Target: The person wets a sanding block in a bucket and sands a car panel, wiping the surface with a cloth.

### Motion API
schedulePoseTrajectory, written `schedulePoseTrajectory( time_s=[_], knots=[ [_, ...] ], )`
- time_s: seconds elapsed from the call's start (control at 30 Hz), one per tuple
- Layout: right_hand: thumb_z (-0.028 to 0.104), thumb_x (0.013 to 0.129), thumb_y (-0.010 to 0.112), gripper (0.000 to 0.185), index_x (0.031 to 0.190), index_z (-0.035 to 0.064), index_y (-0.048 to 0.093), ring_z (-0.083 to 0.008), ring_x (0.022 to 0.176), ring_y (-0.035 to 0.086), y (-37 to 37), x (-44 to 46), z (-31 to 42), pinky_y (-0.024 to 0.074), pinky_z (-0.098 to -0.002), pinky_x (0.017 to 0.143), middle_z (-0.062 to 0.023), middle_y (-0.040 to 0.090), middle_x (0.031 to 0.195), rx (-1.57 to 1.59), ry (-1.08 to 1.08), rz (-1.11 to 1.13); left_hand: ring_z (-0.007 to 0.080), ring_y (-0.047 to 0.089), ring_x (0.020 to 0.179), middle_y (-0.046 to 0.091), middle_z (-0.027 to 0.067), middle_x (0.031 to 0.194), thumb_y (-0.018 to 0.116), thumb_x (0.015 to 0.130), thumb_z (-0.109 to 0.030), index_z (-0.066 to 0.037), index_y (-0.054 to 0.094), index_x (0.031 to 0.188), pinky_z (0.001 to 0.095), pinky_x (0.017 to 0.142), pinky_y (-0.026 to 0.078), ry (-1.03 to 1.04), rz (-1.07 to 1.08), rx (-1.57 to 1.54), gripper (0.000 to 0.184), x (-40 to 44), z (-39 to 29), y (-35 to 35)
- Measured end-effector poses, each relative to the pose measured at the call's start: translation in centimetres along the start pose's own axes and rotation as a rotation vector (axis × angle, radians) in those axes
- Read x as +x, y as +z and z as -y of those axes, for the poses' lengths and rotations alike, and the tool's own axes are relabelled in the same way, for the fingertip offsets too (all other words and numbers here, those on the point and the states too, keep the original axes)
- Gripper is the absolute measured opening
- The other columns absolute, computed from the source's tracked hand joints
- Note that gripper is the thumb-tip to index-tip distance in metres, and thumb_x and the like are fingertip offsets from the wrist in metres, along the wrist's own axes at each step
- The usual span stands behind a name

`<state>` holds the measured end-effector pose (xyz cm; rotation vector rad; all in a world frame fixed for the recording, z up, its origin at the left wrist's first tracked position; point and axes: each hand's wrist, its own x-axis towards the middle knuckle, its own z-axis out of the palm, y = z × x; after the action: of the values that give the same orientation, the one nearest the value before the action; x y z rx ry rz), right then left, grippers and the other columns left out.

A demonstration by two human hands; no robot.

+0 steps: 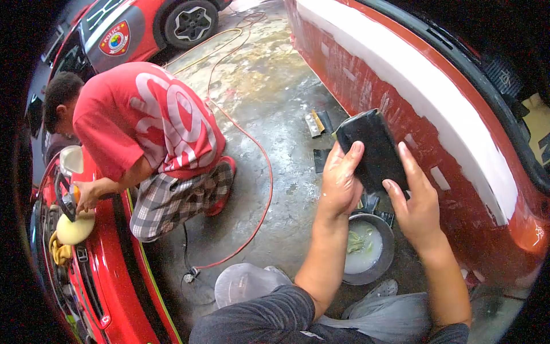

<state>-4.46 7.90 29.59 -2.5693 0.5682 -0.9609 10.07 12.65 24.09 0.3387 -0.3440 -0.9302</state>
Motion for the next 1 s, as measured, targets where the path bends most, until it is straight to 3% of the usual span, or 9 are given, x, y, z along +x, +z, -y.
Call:
schedulePoseTrajectory(
  time_s=[0.17, 0.4, 0.47, 0.53, 0.57, 0.63, 0.7, 0.93, 1.0],
  knots=[
    [-0.005, 0.089, 0.069, 0.064, 0.150, 0.0057, 0.052, -0.0382, 0.109, 0.067, 2.7, -1.3, -0.7, 0.0560, -0.0436, 0.090, -0.0216, 0.066, 0.122, -0.176, -0.113, -0.039, 0.0201, 0.062, 0.112, 0.061, 0.0082, 0.126, 0.046, 0.112, -0.030, -0.004, 0.048, 0.136, 0.0375, 0.103, 0.048, 0.215, -0.180, 0.030, 0.036, -0.5, 3.5, 0.7],
    [0.004, 0.084, 0.077, 0.088, 0.157, -0.0045, 0.029, -0.0418, 0.116, 0.064, 4.8, -4.6, -0.3, 0.0548, -0.0466, 0.096, -0.0261, 0.056, 0.137, -0.236, 0.047, 0.069, 0.0151, 0.062, 0.102, 0.061, 0.0080, 0.116, 0.070, 0.101, -0.028, -0.005, 0.047, 0.129, 0.0324, 0.089, 0.053, 0.233, -0.340, 0.577, 0.043, 0.4, 2.8, -3.0],
    [0.010, 0.087, 0.075, 0.068, 0.146, -0.0017, 0.044, -0.0407, 0.103, 0.068, 5.9, -8.5, -1.6, 0.0572, -0.0478, 0.086, -0.0251, 0.062, 0.126, -0.033, 0.436, 0.368, 0.0186, 0.065, 0.100, 0.061, 0.0096, 0.119, 0.069, 0.102, -0.032, -0.006, 0.047, 0.129, 0.0350, 0.086, 0.055, 0.265, -0.440, 0.407, 0.044, 1.2, 0.4, -4.5],
    [0.019, 0.087, 0.073, 0.038, 0.119, 0.0002, 0.063, -0.0425, 0.106, 0.067, 7.7, -13.7, -4.0, 0.0561, -0.0516, 0.088, -0.0263, 0.065, 0.119, -0.095, 0.325, 0.788, 0.0227, 0.066, 0.100, 0.060, 0.0106, 0.122, 0.065, 0.103, -0.036, -0.008, 0.046, 0.130, 0.0387, 0.084, 0.057, 0.368, -0.489, 0.312, 0.043, 1.4, -2.1, -5.7],
    [0.022, 0.087, 0.073, 0.044, 0.124, -0.0006, 0.063, -0.0442, 0.115, 0.065, 8.9, -16.1, -4.6, 0.0544, -0.0506, 0.097, -0.0267, 0.064, 0.125, -0.088, 0.323, 1.012, 0.0245, 0.067, 0.101, 0.060, 0.0109, 0.124, 0.064, 0.104, -0.038, -0.009, 0.046, 0.130, 0.0406, 0.083, 0.057, 0.417, -0.509, 0.295, 0.043, 1.7, -2.6, -6.4],
    [0.030, 0.085, 0.077, 0.069, 0.147, 0.0112, 0.053, -0.0487, 0.141, 0.045, 11.6, -20.8, -4.6, 0.0413, -0.0550, 0.115, -0.0280, 0.044, 0.154, -0.170, 0.160, 1.042, 0.0277, 0.066, 0.106, 0.056, 0.0108, 0.128, 0.062, 0.105, -0.039, -0.012, 0.044, 0.134, 0.0441, 0.083, 0.058, 0.400, -0.488, 0.241, 0.044, 1.9, -2.4, -7.4],
    [0.031, 0.085, 0.078, 0.073, 0.151, 0.0158, 0.050, -0.0484, 0.142, 0.041, 13.1, -22.1, -3.5, 0.0380, -0.0584, 0.116, -0.0274, 0.037, 0.159, -0.327, 0.129, 1.131, 0.0286, 0.065, 0.109, 0.054, 0.0108, 0.130, 0.063, 0.105, -0.038, -0.013, 0.042, 0.137, 0.0447, 0.083, 0.057, 0.334, -0.467, 0.215, 0.046, 1.6, -1.9, -7.2],
    [0.028, 0.091, 0.065, 0.063, 0.149, 0.0140, 0.049, -0.0474, 0.108, 0.067, 16.5, -23.9, -5.4, 0.0540, -0.0516, 0.097, -0.0306, 0.061, 0.136, -0.253, 0.559, 1.366, 0.0228, 0.070, 0.081, 0.064, 0.0132, 0.122, 0.058, 0.106, -0.045, -0.012, 0.041, 0.137, 0.0384, 0.066, 0.059, 0.191, -0.386, 0.235, 0.048, 2.2, -1.8, -5.7],
    [0.029, 0.091, 0.063, 0.061, 0.148, 0.0116, 0.050, -0.0476, 0.111, 0.067, 14.0, -22.0, -3.7, 0.0535, -0.0504, 0.098, -0.0319, 0.064, 0.130, -0.096, 0.704, 1.329, 0.0216, 0.069, 0.071, 0.067, 0.0145, 0.119, 0.055, 0.106, -0.049, -0.012, 0.038, 0.139, 0.0364, 0.059, 0.059, 0.206, -0.456, 0.258, 0.052, 2.9, -2.0, -6.8]
  ],
)
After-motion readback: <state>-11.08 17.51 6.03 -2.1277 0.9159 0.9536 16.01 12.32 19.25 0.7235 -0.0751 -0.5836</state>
